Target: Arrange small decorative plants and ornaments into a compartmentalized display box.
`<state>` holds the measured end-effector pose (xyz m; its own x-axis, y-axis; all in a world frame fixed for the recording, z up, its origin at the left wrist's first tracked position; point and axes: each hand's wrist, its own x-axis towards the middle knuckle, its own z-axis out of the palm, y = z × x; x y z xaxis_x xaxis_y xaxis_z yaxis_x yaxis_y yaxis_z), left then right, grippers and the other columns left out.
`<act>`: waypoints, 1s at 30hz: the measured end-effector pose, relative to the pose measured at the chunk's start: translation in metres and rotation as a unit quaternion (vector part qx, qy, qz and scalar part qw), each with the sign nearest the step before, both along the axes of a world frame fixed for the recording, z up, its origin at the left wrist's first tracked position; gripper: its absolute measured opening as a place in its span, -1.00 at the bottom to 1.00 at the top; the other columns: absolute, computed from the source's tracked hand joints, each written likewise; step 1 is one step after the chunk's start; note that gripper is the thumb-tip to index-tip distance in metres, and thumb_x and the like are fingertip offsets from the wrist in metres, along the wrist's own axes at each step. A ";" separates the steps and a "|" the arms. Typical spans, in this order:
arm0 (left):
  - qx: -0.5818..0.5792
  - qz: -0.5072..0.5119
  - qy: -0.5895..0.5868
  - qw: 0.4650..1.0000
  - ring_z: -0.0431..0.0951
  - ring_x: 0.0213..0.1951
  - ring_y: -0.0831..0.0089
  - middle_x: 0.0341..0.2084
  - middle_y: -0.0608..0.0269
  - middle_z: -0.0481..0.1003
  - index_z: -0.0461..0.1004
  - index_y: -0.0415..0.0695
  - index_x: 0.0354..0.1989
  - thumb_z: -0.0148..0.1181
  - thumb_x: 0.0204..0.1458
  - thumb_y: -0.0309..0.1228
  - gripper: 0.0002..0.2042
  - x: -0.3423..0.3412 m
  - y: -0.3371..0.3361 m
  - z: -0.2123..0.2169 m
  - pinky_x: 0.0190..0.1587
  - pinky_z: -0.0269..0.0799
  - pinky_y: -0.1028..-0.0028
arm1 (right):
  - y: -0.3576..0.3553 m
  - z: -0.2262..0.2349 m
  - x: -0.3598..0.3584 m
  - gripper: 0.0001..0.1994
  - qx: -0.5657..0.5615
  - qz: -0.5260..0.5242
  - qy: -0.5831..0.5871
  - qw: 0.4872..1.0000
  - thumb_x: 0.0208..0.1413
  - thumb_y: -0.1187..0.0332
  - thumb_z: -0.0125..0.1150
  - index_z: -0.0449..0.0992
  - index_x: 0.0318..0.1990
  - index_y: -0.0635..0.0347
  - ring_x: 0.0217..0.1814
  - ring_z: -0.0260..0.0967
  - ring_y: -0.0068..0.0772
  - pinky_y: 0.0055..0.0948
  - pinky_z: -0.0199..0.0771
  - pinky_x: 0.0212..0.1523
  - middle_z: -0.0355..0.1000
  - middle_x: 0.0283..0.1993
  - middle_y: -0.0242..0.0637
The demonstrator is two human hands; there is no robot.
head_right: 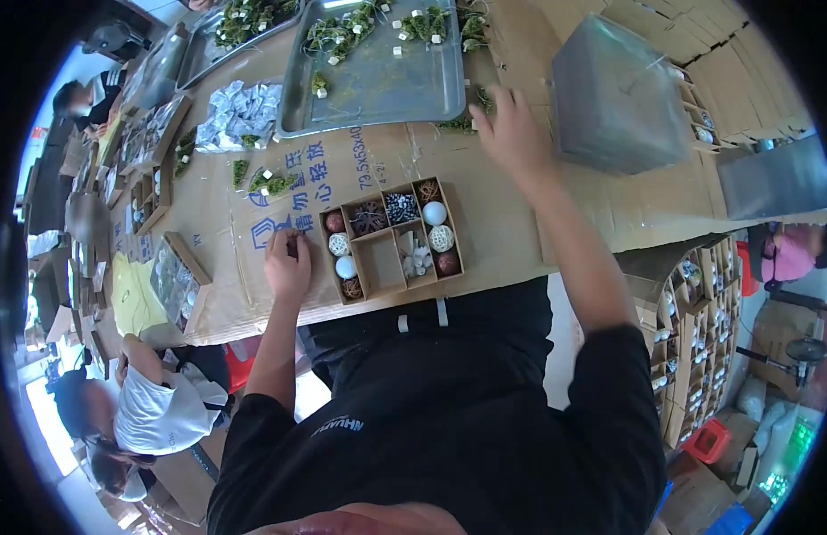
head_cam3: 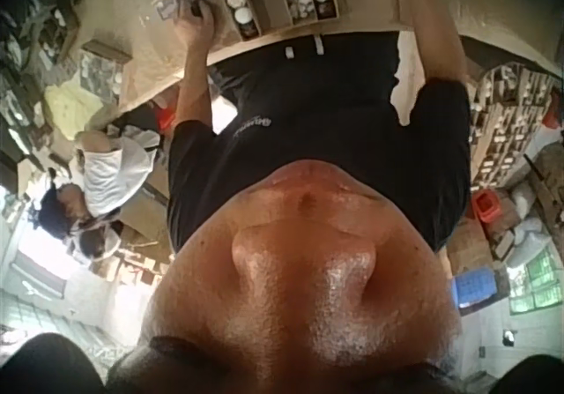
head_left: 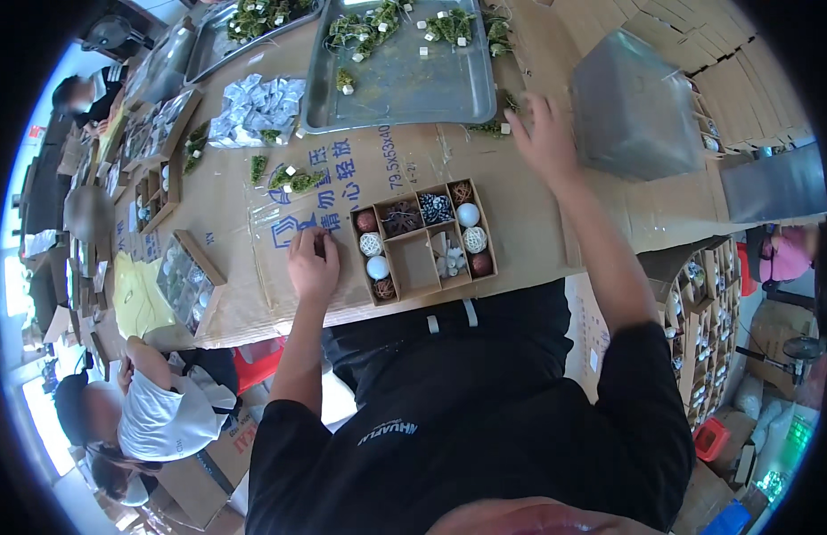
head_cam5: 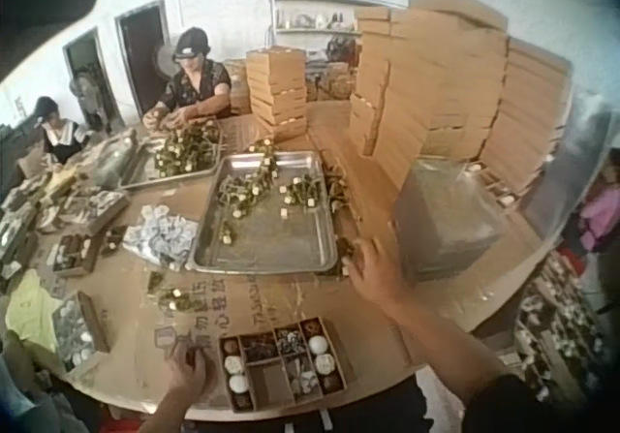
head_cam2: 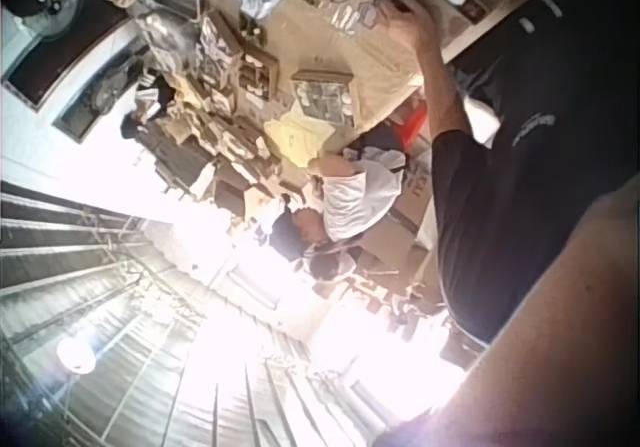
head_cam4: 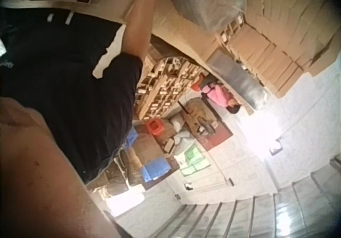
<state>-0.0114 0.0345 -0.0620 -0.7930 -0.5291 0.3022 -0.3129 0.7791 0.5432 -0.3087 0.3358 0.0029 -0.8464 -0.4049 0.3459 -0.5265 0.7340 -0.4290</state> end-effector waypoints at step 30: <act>-0.013 -0.015 0.008 1.000 0.53 -0.32 0.17 -0.43 0.19 0.52 0.51 -0.17 -0.33 0.20 0.04 -0.48 -0.94 -0.004 -0.006 -0.007 -0.20 0.43 0.23 | -0.059 -0.030 0.031 -0.79 -0.089 -0.028 -0.035 0.995 0.08 0.23 0.31 0.59 -0.34 0.19 -0.27 0.51 -0.06 -0.14 0.52 -0.23 0.50 -0.35 -0.14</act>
